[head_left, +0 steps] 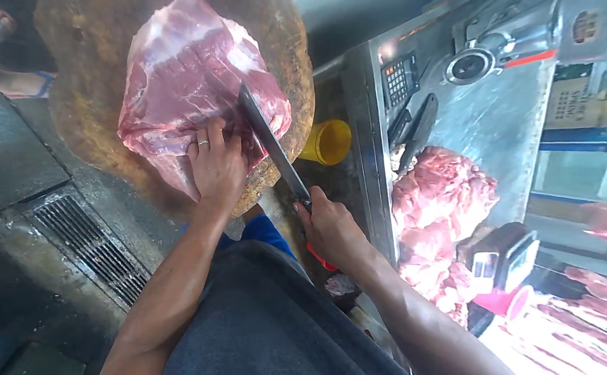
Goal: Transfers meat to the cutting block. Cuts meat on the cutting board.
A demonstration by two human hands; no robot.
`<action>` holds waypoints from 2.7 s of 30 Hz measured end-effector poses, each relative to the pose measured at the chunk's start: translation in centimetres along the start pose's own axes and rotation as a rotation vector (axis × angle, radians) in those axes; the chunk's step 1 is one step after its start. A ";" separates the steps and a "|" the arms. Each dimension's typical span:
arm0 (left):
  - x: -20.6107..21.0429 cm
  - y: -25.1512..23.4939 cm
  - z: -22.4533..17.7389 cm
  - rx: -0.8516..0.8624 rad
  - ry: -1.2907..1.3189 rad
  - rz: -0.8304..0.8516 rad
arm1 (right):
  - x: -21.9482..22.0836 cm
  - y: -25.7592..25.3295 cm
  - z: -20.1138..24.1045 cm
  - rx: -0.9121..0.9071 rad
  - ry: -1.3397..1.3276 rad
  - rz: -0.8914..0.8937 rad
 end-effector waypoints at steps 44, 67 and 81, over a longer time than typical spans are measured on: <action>0.1 1.2 0.0 0.047 0.053 -0.037 | 0.4 1.7 -2.9 -0.107 -0.151 -0.029; 0.2 1.3 -1.1 0.078 0.010 0.002 | 4.3 -0.3 -4.0 -0.061 -0.493 0.082; 0.2 1.1 -0.8 0.102 -0.007 0.015 | 3.6 -0.4 -5.1 -0.100 -0.596 0.056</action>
Point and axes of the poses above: each hand's wrist, its own y-axis away from the middle knuckle, its own x-axis out of the palm, z = x × y, the point moved 10 cm from there along -y, towards the middle knuckle, and after that the axes turned 10 degrees about z, right-handed, at the moved point
